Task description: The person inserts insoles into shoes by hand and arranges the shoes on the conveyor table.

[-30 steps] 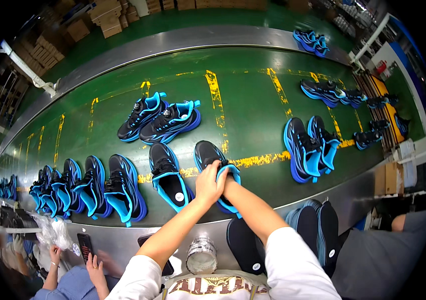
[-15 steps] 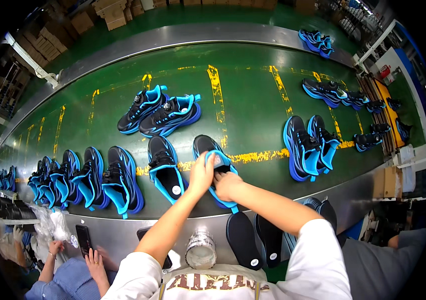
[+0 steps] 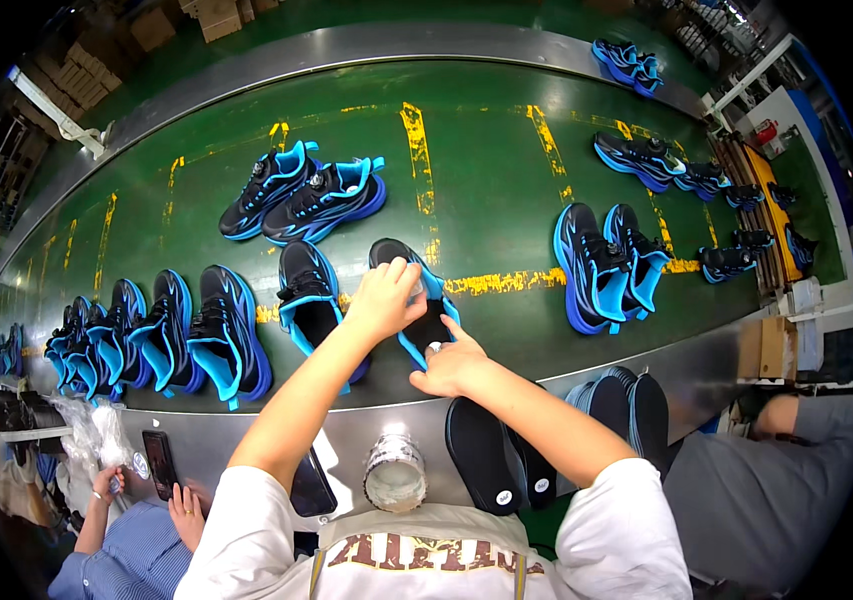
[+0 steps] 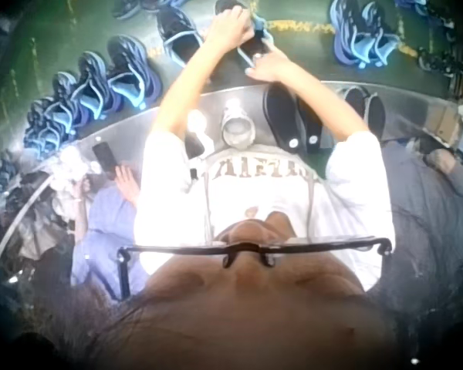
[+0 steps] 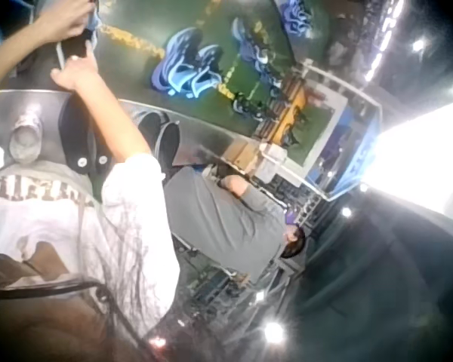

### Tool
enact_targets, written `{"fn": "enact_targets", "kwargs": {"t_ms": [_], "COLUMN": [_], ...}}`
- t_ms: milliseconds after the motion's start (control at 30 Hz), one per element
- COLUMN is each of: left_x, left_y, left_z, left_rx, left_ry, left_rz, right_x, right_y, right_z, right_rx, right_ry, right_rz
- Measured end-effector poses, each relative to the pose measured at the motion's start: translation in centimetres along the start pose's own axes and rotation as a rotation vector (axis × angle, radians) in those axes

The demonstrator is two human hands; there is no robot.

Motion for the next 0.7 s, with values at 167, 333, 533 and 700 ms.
{"fn": "enact_targets", "kwargs": {"t_ms": [167,333,533,700], "left_x": [0.0,0.5,2.9,4.3], "left_y": [0.3,1.3,3.4,3.7], "left_z": [-0.8,-0.6,4.1,3.4], "left_rx": [0.010,0.060,-0.061,0.123], "left_ry": [0.031,0.152,0.164,0.158], "left_rz": [-0.082,0.010,0.159,0.253], "right_x": [-1.3,-5.7,-11.8,-10.0], "right_y": [-0.9,5.2,6.1,6.4], "right_z": [0.2,0.6,0.4,-0.2], "right_rx": [-0.093,-0.067,-0.052,-0.043], "right_ry": [0.025,-0.474,-0.767,-0.773], "right_rz": [0.091,1.081,1.151,1.106]}}
Point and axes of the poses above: each hand's wrist, its own y-axis away from the middle knuckle, its own x-axis out of the back of the hand, z = x × y, the point moved 3 cm from there along -y, towards the middle knuckle, and after that the axes turned 2 degrees about -x, right-handed, at the moved point
